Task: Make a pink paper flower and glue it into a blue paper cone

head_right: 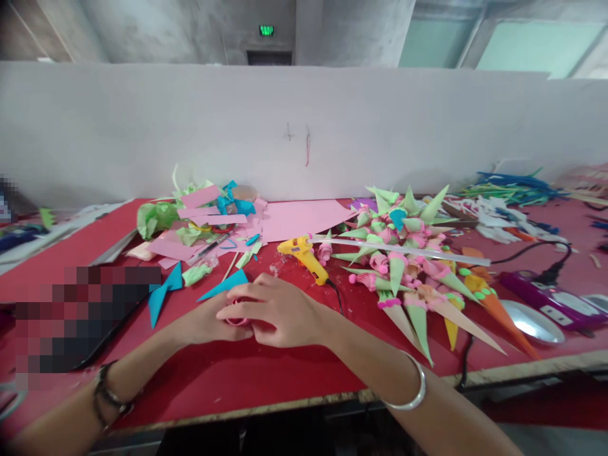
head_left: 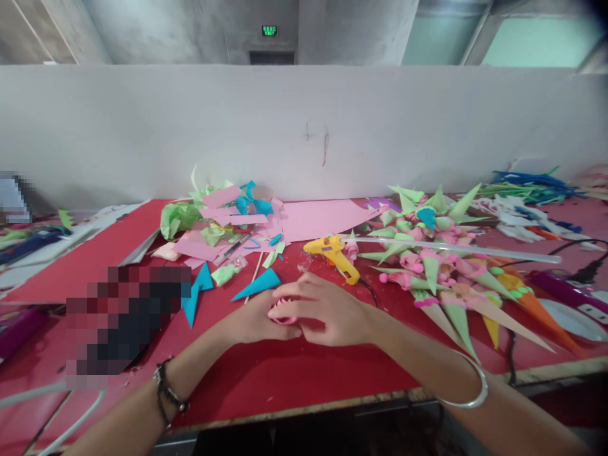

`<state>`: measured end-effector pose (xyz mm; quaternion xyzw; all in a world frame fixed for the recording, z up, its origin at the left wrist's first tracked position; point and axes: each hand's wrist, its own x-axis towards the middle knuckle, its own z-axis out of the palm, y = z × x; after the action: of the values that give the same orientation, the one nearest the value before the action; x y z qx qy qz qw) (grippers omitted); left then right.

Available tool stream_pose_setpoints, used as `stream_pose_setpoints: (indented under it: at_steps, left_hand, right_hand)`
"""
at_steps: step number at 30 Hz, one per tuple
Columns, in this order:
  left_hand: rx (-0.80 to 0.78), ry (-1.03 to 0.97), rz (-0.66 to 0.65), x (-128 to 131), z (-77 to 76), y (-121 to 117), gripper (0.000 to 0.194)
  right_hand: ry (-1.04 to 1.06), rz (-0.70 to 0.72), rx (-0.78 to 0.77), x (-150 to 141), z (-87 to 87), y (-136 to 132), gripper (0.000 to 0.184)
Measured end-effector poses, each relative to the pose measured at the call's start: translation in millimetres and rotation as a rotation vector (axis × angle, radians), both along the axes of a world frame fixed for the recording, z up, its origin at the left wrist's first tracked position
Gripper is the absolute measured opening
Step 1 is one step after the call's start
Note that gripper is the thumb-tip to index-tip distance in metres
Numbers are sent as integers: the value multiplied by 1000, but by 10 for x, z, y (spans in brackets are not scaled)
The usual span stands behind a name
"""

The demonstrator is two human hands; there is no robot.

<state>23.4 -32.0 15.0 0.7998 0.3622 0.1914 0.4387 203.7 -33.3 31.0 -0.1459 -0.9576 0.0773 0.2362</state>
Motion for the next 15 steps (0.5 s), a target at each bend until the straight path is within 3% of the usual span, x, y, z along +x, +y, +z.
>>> stream_pose_setpoints:
  at_steps: [5,9,12,15]
  left_hand:
    - [-142,-48,-56,-47,50,17,29]
    - [-181,-240,-67,-54,30,39,44]
    - [-298,-358,-63,-40,17,33,54]
    - [-336,-414,0,-20,25,19,49]
  right_hand:
    - [42,33,-20,-20,-19,3,26]
    - [206,-52,-124,-7,-51,15,23]
    - [355,-106,-180,5,-73,30,25]
    - [455,-148,-178,7,-94,46,28]
